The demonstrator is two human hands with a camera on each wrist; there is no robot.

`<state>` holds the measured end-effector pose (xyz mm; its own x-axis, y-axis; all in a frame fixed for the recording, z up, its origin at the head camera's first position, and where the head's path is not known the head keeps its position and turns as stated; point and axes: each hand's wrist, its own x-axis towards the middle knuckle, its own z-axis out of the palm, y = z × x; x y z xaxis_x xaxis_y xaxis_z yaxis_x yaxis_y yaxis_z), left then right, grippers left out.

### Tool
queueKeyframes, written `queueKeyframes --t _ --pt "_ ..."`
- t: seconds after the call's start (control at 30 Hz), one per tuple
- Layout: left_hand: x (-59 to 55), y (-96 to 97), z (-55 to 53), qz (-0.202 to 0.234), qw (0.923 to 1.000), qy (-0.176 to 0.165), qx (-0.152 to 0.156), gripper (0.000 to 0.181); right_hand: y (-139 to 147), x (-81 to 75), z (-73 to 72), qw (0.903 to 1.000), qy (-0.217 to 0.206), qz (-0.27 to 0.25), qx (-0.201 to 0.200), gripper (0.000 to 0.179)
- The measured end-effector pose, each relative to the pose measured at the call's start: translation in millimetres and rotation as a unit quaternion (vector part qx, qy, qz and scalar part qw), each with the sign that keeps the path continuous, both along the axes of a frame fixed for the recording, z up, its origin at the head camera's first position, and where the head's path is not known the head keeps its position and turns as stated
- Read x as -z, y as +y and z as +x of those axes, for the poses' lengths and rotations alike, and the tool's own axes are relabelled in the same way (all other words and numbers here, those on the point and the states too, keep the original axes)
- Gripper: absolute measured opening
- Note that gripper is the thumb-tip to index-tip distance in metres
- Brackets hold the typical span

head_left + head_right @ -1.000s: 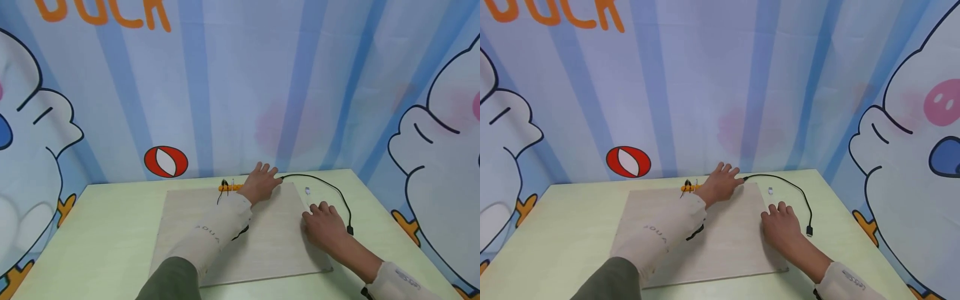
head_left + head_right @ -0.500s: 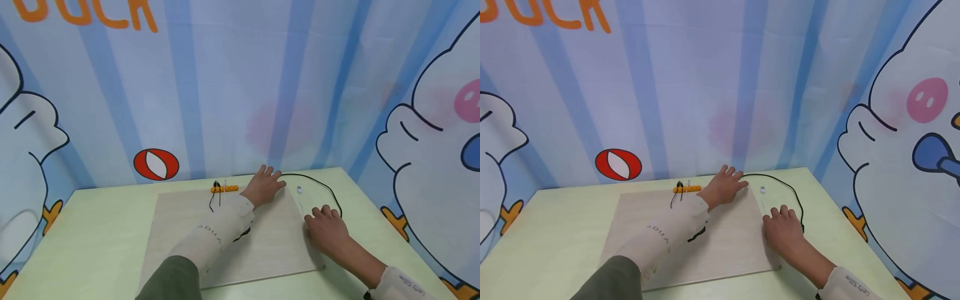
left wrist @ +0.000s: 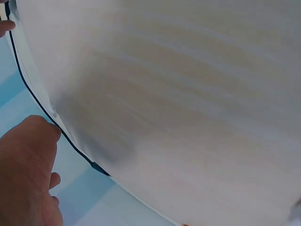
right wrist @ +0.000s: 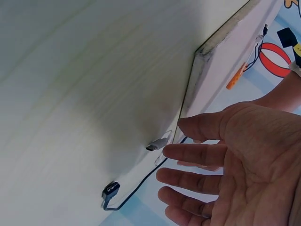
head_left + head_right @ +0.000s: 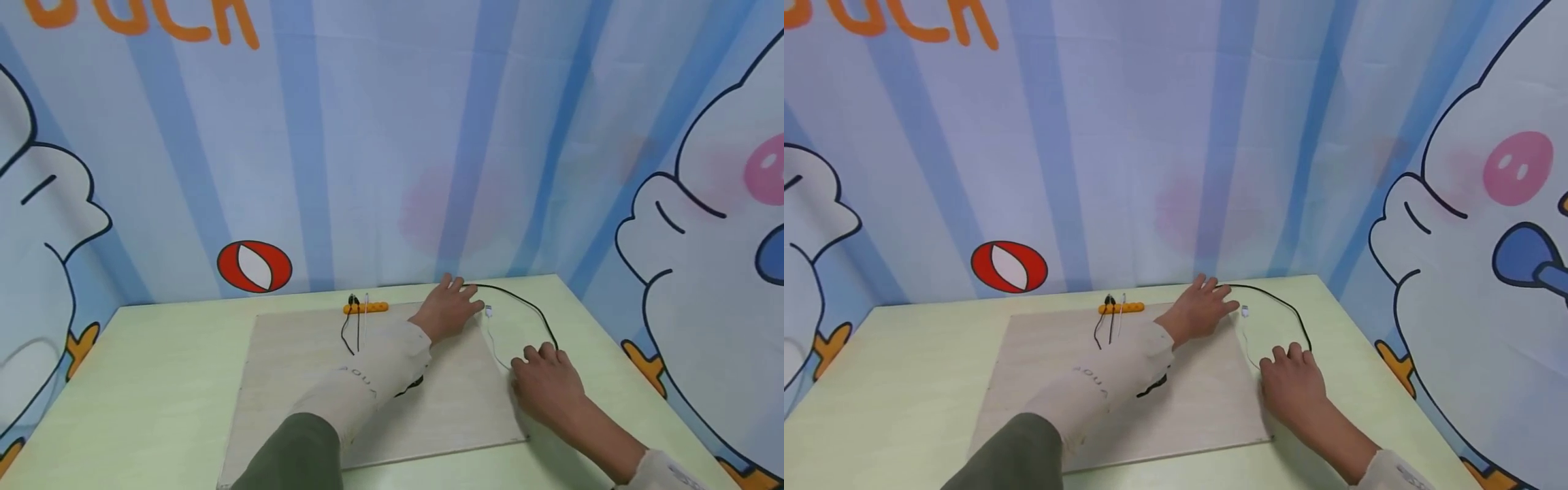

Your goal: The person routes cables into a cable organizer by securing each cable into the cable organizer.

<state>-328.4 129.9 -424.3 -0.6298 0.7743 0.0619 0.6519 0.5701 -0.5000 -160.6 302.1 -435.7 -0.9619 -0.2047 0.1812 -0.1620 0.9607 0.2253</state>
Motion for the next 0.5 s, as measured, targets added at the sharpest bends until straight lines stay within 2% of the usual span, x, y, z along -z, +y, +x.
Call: queueKeyframes --t 0.3,0.5 --pt "4.4 25.5 1.6 -0.013 0.9999 -0.004 0.005 0.049 5 -3.4 1.2 0.9990 -0.041 -0.006 0.017 0.008" --pt "7.4 34.6 4.0 -0.029 0.9996 -0.006 0.001 0.046 9 1.5 4.1 0.9990 -0.039 -0.011 0.017 0.011"
